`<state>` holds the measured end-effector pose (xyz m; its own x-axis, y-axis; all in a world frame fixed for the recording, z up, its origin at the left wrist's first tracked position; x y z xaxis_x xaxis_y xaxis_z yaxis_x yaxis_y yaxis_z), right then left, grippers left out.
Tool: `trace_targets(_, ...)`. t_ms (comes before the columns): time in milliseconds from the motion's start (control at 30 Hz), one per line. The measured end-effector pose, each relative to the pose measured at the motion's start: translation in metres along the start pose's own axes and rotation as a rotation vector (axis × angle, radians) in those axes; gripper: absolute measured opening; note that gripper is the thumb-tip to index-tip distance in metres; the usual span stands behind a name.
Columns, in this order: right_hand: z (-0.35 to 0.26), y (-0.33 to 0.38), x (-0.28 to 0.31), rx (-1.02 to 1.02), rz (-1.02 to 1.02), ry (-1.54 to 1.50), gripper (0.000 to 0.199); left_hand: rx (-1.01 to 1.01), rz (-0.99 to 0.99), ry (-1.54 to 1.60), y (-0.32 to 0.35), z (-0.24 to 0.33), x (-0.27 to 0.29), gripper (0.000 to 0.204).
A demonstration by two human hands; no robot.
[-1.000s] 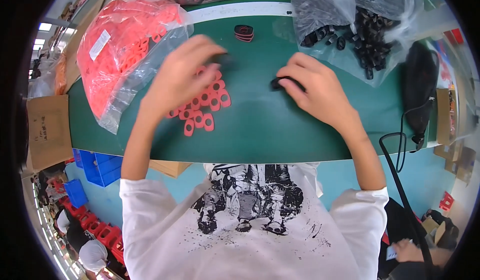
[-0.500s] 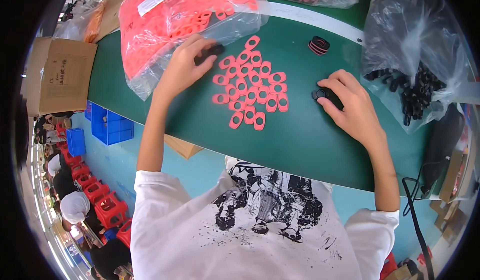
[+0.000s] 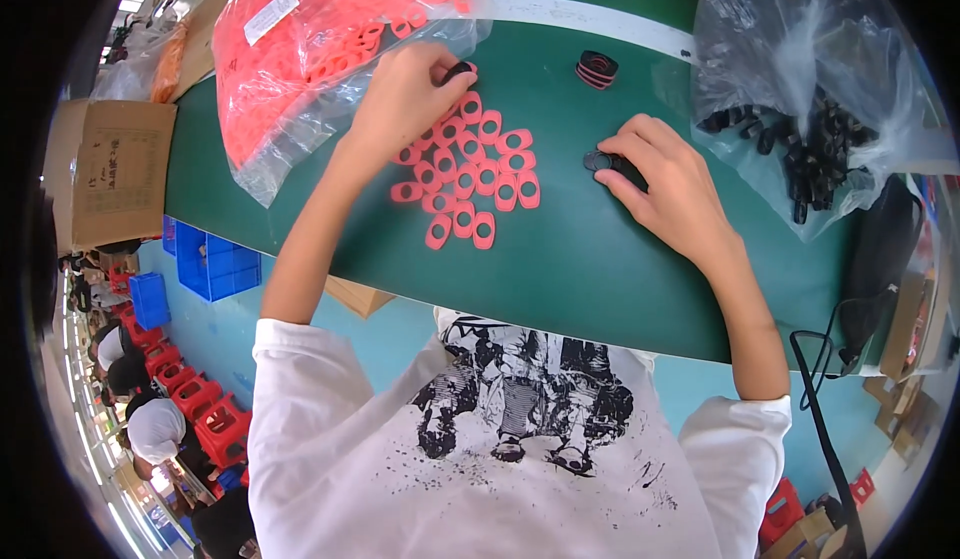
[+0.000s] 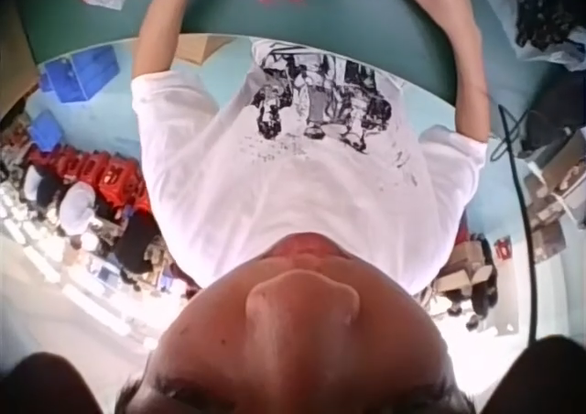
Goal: The person arranges pink oval pieces onto the table, then attaches black plastic components to the pink pieces by hand and stacks the assembled parts.
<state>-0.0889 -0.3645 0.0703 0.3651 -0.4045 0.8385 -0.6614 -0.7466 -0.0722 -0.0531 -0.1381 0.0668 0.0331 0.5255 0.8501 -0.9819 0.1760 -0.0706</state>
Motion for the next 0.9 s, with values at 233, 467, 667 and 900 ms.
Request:
trace_targets(233,0.001,0.001,-0.002,0.038,0.022,0.034,0.026,0.087,-0.131,-0.111,-0.017,0.000,-0.013,0.027)
trace_targets(467,0.007,0.002,-0.005,-0.041,-0.038,-0.022,0.027,-0.061,-0.115,-0.235,-0.015,0.009,-0.019,0.021)
trace_targets(667,0.004,-0.004,-0.004,0.024,-0.047,0.011,0.029,-0.178,-0.062,-0.226,-0.019,0.009,-0.017,0.019)
trace_targets(900,-0.003,-0.005,-0.004,-0.023,-0.087,0.057,0.029,-0.262,0.025,-0.219,-0.012,0.008,-0.013,0.019)
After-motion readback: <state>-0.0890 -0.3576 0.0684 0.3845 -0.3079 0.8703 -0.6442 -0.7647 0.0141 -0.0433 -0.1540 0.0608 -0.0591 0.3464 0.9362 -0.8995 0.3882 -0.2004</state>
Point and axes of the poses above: each hand's wrist, its own y-axis away from the middle knuckle, its own x-axis out of the back of the hand, z = x × y, the point moved 9 cm from there along -y, towards the middle knuckle, and after that the axes turned 10 degrees about -z, right-handed, at the moved point
